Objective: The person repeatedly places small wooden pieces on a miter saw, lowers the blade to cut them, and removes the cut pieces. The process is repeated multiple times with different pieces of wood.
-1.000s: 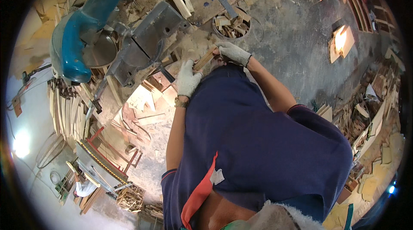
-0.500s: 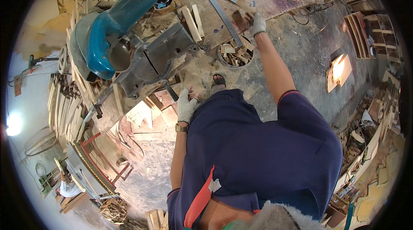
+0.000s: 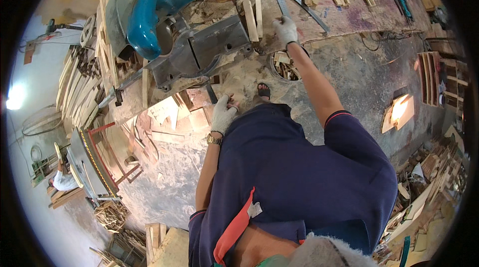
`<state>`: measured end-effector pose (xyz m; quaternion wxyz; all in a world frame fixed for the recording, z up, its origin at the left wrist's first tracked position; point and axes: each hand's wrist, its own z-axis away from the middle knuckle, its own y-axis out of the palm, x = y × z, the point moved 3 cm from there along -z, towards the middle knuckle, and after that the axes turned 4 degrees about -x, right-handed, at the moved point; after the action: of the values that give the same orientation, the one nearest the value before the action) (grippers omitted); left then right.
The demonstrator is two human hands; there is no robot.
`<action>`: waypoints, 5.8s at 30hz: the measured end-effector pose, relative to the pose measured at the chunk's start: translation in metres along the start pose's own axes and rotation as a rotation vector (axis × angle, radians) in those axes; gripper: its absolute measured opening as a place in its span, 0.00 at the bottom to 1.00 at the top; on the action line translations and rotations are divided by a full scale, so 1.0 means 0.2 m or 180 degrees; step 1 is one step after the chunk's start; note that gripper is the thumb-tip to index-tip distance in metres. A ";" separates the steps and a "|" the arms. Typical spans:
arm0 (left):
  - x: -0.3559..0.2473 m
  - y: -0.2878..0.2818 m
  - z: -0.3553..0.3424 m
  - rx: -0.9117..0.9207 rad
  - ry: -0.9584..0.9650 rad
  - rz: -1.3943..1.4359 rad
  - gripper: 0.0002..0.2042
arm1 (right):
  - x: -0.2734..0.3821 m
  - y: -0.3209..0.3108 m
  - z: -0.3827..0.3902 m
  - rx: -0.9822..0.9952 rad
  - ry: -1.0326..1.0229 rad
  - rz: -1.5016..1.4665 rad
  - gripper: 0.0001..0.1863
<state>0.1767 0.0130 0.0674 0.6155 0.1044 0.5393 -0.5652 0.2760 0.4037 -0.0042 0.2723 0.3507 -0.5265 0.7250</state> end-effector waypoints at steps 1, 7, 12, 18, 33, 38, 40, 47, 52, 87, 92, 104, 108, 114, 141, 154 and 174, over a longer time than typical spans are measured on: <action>0.00 0.00 0.00 -0.0024 0.0057 -0.0055 0.20 | 0.03 0.05 0.06 0.0020 -0.0059 0.0131 0.26; 0.04 0.02 -0.02 0.0120 -0.0030 -0.0042 0.22 | 0.16 0.18 0.15 0.0213 0.0123 0.0951 0.28; 0.04 0.00 -0.02 0.0138 0.0066 0.0101 0.22 | 0.14 0.13 0.09 0.0095 0.0011 0.0962 0.24; 0.05 -0.07 -0.02 -0.0145 -0.0133 0.0377 0.19 | 0.03 0.05 0.27 -0.0353 -0.0473 -0.0246 0.20; 0.02 -0.32 -0.18 -0.1446 0.0120 0.2768 0.26 | 0.18 0.19 1.09 0.2265 -0.0610 -0.0860 0.16; 0.13 -0.43 -0.27 -0.1685 -0.0370 0.3294 0.10 | 0.23 0.23 1.10 0.1852 0.0189 -0.1930 0.18; 0.20 -0.46 -0.36 -0.1812 -0.0731 0.3963 0.05 | 0.26 0.23 1.08 0.1577 -0.0293 -0.1849 0.22; 0.24 -0.69 -0.62 -0.2682 -0.0199 0.0652 0.11 | 0.32 0.19 1.10 0.1478 -0.0119 -0.1892 0.27; 0.26 -0.81 -0.63 -0.2298 0.0490 -0.1023 0.20 | 0.41 0.34 1.04 0.1310 -0.0385 -0.1043 0.25; 0.39 -0.86 -0.85 -0.2479 0.0084 -0.0658 0.09 | 0.62 0.94 0.57 0.0502 0.0117 -0.1028 0.19; 0.38 -0.86 -0.85 -0.2497 0.0078 -0.0602 0.08 | 0.62 0.94 0.57 0.0494 0.0040 -0.0936 0.18; 0.31 -0.94 -0.78 -0.3338 0.1064 -0.2039 0.19 | 0.65 0.94 0.62 0.0337 -0.0022 -0.0962 0.19; 0.31 -1.02 -0.85 -0.1997 0.2172 -0.2885 0.24 | 0.65 0.94 0.63 0.0334 0.0039 -0.1015 0.19; 0.28 -1.04 -0.85 -0.1685 0.2298 -0.3102 0.17 | 0.66 0.93 0.63 0.0301 -0.0096 -0.0934 0.19; 0.27 -0.97 -0.92 -0.1990 0.1946 -0.2464 0.08 | 2.04 -0.21 1.15 0.0825 -0.1180 0.1481 0.36; 0.25 -0.99 -0.91 -0.1678 0.1871 -0.2517 0.08 | 0.93 0.12 1.38 -0.0197 -0.0915 0.0923 0.23; 0.22 -1.00 -0.88 -0.1718 0.1633 -0.2365 0.13 | 1.24 0.00 1.33 0.0127 -0.1220 0.0626 0.18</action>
<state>-0.0905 0.0498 0.0581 0.2268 -0.1211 0.7997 -0.5426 0.1846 0.1558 0.2456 0.0882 0.4345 -0.5858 0.6784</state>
